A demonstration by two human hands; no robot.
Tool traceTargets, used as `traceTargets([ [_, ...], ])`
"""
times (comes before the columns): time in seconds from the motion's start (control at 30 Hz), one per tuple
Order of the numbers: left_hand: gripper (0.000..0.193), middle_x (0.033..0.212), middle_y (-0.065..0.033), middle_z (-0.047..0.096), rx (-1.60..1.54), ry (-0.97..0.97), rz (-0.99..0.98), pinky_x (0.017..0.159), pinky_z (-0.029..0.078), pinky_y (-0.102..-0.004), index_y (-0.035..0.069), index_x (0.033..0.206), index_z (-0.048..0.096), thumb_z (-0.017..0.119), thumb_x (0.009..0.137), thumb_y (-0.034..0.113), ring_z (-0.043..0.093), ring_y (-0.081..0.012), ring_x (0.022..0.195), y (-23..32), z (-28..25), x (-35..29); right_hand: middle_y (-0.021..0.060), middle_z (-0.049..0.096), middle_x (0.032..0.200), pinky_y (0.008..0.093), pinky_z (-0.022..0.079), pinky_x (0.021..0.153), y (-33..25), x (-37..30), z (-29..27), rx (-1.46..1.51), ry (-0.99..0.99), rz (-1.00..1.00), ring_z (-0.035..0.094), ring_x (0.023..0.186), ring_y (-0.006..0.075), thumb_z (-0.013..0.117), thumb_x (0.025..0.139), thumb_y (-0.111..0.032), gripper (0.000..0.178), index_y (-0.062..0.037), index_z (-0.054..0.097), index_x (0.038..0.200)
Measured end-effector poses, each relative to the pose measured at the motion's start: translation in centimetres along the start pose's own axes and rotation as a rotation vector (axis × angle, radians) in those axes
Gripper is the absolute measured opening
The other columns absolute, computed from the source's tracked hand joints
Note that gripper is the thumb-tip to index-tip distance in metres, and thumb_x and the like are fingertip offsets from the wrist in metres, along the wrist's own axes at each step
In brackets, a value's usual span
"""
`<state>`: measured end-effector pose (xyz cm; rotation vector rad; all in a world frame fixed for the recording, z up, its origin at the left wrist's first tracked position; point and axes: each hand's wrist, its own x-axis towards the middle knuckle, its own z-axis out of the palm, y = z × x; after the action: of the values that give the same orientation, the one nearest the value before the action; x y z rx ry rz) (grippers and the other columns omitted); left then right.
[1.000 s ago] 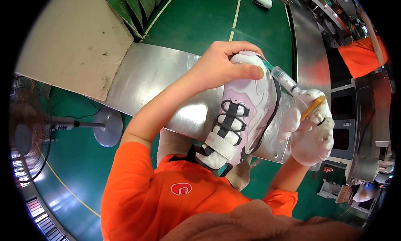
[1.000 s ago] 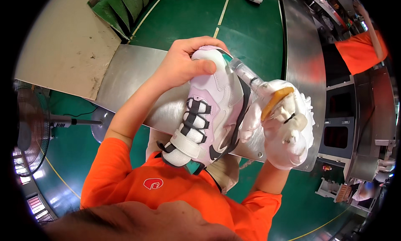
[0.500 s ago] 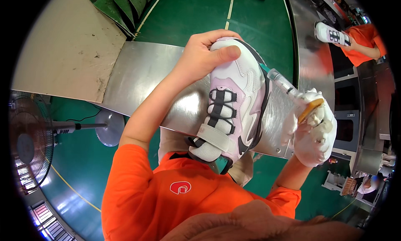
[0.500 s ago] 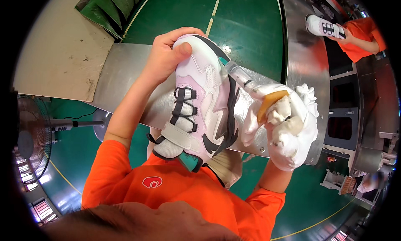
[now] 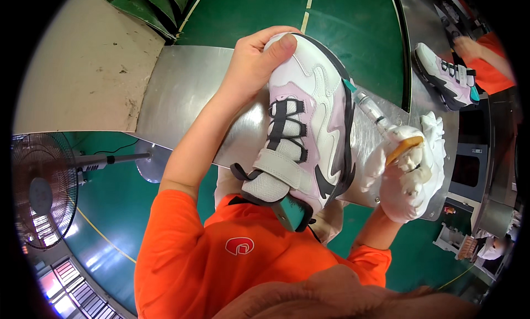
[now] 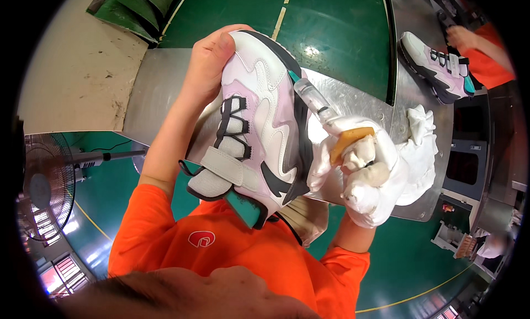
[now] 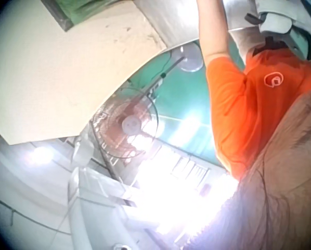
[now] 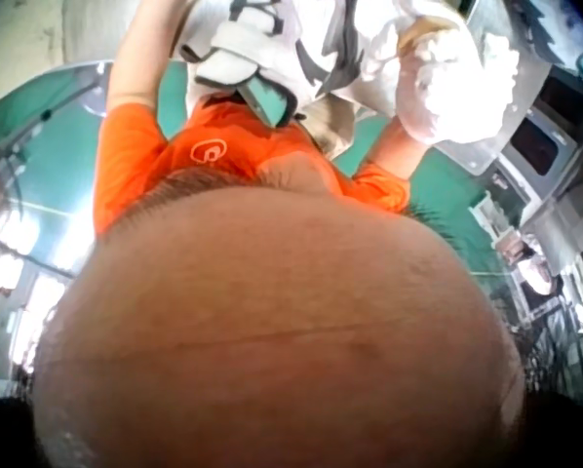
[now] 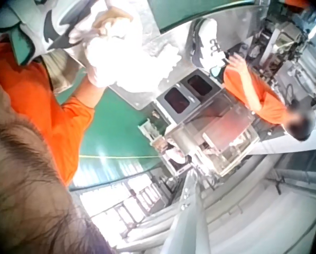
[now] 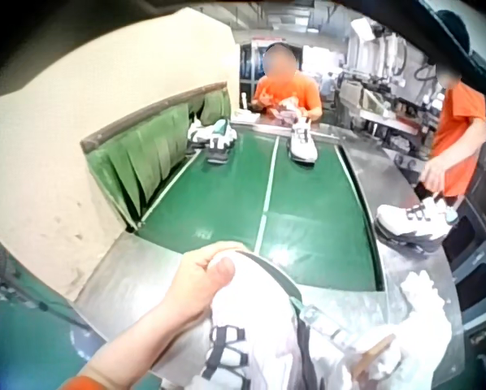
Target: The person applies glue to the seams of white and pink sneakers using a syringe. They handle multiple shoes one by one, picking them up from a metal table, applying the adhesive to specific areas, and placing them back down.
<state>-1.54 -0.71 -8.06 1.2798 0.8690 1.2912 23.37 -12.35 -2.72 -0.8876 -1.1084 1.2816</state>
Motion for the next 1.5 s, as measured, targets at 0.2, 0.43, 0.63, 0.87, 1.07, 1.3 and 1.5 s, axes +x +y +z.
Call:
traceTargets([
  [0.2, 0.060, 0.098, -0.0076, 0.065, 0.005, 0.038, -0.023, 0.076, 0.051, -0.0252, -0.005, 0.115, 0.058, 0.060, 0.089, 0.050, 0.062, -0.0131, 0.085, -0.2, -0.1, 0.0, 0.0187, 0.059, 0.086, 0.0277, 0.044, 0.058, 0.9, -0.7, -0.3, 0.006, 0.092, -0.003, 0.055, 0.067, 0.0196, 0.080, 0.060, -0.039, 0.080, 0.0186, 0.053, 0.108],
  [0.43, 0.061, 0.099, -0.0090, 0.065, -0.026, 0.079, -0.063, 0.076, 0.052, -0.0257, -0.005, 0.117, 0.057, 0.060, 0.089, 0.050, 0.063, -0.0136, 0.086, -0.6, -0.1, 0.0, 0.0218, 0.062, 0.094, 0.0260, 0.046, 0.069, 1.3, -1.4, -0.5, 0.028, 0.075, 0.011, 0.058, 0.079, 0.0192, 0.081, 0.057, -0.039, 0.079, 0.0197, 0.056, 0.104],
  [0.63, 0.055, 0.097, -0.0069, 0.065, -0.040, 0.114, -0.072, 0.075, 0.050, -0.0250, -0.005, 0.114, 0.060, 0.063, 0.089, 0.044, 0.061, -0.0117, 0.085, -0.8, -0.2, 0.1, 0.0237, 0.061, 0.088, 0.0295, 0.050, 0.056, 1.0, -2.0, 0.0, 0.155, 0.052, 0.054, 0.061, 0.068, 0.0223, 0.083, 0.060, -0.032, 0.079, 0.0208, 0.052, 0.109],
  [0.87, 0.053, 0.097, -0.0071, 0.065, -0.044, 0.129, -0.077, 0.076, 0.050, -0.0255, -0.005, 0.114, 0.060, 0.062, 0.090, 0.042, 0.061, -0.0121, 0.085, -1.0, -0.2, 0.1, 0.0215, 0.058, 0.073, 0.0305, 0.050, 0.050, 0.9, -2.4, -0.3, 0.244, -0.034, 0.065, 0.059, 0.059, 0.0237, 0.081, 0.064, -0.024, 0.074, 0.0218, 0.048, 0.112],
  [1.07, 0.046, 0.092, -0.0043, 0.065, -0.094, 0.143, -0.100, 0.073, 0.048, -0.0237, -0.003, 0.108, 0.063, 0.063, 0.091, 0.039, 0.059, -0.0102, 0.082, -0.7, 0.2, 0.0, 0.0216, 0.058, 0.073, 0.0298, 0.050, 0.049, 0.7, -2.8, -0.5, 0.290, -0.026, 0.087, 0.059, 0.059, 0.0238, 0.081, 0.065, -0.027, 0.075, 0.0223, 0.048, 0.110],
  [1.3, 0.041, 0.089, -0.0021, 0.064, -0.131, 0.161, -0.111, 0.071, 0.046, -0.0217, -0.002, 0.103, 0.065, 0.064, 0.091, 0.037, 0.057, -0.0080, 0.079, -1.0, 0.1, 0.1, 0.0210, 0.058, 0.073, 0.0298, 0.050, 0.048, 0.9, -3.3, -1.0, 0.237, 0.029, 0.104, 0.058, 0.058, 0.0233, 0.081, 0.064, -0.031, 0.075, 0.0226, 0.049, 0.107],
  [1.5, 0.042, 0.089, -0.0028, 0.064, -0.138, 0.195, -0.135, 0.070, 0.046, -0.0218, -0.003, 0.102, 0.065, 0.064, 0.091, 0.038, 0.057, -0.0078, 0.078, -0.9, 0.3, 0.1, 0.0211, 0.058, 0.072, 0.0293, 0.050, 0.049, 0.7, -4.0, -1.4, 0.261, 0.016, 0.172, 0.058, 0.057, 0.0231, 0.079, 0.062, -0.028, 0.073, 0.0222, 0.050, 0.107],
])
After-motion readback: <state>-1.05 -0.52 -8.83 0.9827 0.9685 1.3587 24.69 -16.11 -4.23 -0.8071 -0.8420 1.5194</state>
